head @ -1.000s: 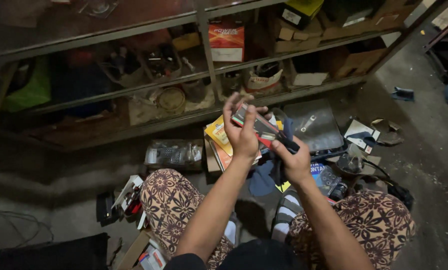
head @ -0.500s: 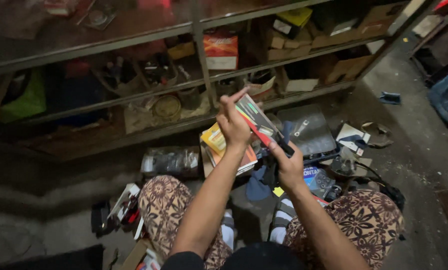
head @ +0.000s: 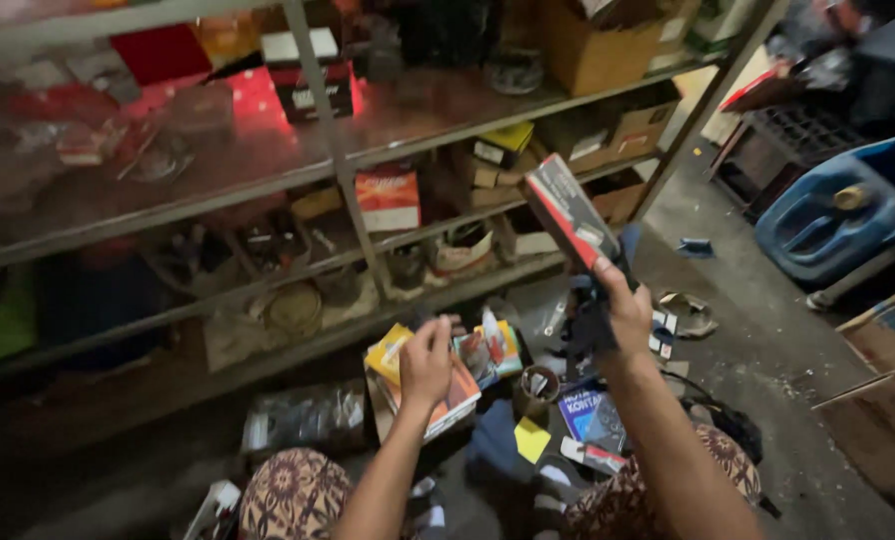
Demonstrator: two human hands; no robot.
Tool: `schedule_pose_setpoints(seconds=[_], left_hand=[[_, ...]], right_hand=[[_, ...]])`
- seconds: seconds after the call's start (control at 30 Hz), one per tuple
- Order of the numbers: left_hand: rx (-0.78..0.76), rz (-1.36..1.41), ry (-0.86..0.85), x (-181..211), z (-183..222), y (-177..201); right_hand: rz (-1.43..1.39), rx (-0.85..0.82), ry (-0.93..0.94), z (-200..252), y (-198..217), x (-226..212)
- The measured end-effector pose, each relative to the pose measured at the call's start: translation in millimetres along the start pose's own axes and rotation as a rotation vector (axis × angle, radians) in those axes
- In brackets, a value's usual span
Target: Cleaning and wiping down boxes of motorcycle parts with a cloth.
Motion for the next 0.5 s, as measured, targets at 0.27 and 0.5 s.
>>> schedule_pose_setpoints(seconds=[0.27,0.5], left_hand=[[-0.42,-0.001,0.109,-17.7,30.6,-57.6],[-0.817,-0.052,0.049,-72.9,59.6,-126.5]], right_hand=[[-0.13,0.027,0.071,-89.6,-6.8,-86.7],[-0.192,0.057,0.149,-231.5,16.5,-154.8]])
Point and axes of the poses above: each hand's wrist, its own z-axis away from the middle knuckle, its own y-axis out of the back of the hand, x = y × z, the point moved 9 cm from there along -z, towards the middle knuckle, and after that the axes turned 7 degrees about -x, right-handed, at the moved point
